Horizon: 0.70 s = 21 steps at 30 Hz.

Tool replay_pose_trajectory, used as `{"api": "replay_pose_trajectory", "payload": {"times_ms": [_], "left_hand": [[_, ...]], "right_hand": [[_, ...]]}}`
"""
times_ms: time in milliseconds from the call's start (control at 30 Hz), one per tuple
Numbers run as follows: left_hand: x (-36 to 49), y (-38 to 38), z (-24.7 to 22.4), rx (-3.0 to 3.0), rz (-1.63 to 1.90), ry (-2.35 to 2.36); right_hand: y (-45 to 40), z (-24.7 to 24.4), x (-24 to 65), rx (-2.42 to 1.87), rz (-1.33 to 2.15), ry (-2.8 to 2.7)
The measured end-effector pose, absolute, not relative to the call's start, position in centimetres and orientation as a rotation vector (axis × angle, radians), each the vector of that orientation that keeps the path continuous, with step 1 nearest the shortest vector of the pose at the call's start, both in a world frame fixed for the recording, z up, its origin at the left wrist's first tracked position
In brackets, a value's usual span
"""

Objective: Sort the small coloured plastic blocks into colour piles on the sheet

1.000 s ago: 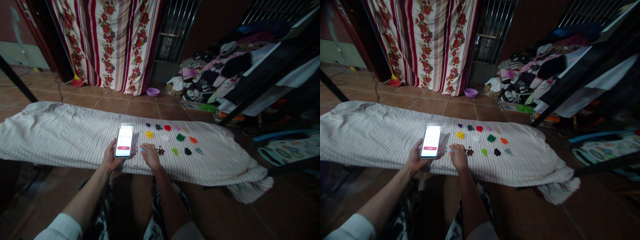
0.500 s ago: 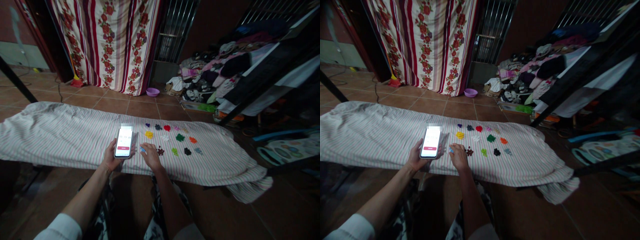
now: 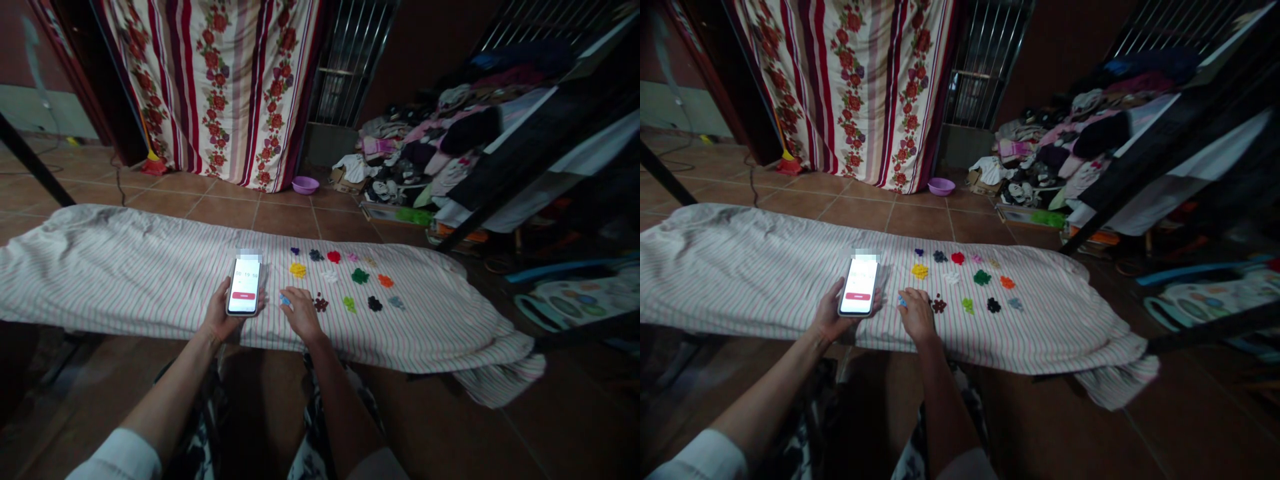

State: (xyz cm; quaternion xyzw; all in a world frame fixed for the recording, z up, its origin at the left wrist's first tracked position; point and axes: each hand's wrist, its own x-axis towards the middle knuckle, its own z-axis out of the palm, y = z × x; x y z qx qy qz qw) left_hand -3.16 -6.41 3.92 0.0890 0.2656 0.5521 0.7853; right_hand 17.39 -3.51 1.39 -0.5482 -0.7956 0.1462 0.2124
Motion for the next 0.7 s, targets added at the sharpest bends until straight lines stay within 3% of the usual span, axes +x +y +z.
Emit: {"api": "replay_pose_trajectory", "payload": {"times_ms": [700], "left_hand": [[-4.4,-5.7,4.2,0.167,1.199,0.663]], "right_hand": [[-3.5,1.2,17.5,-1.516,0.393,-2.22]]}}
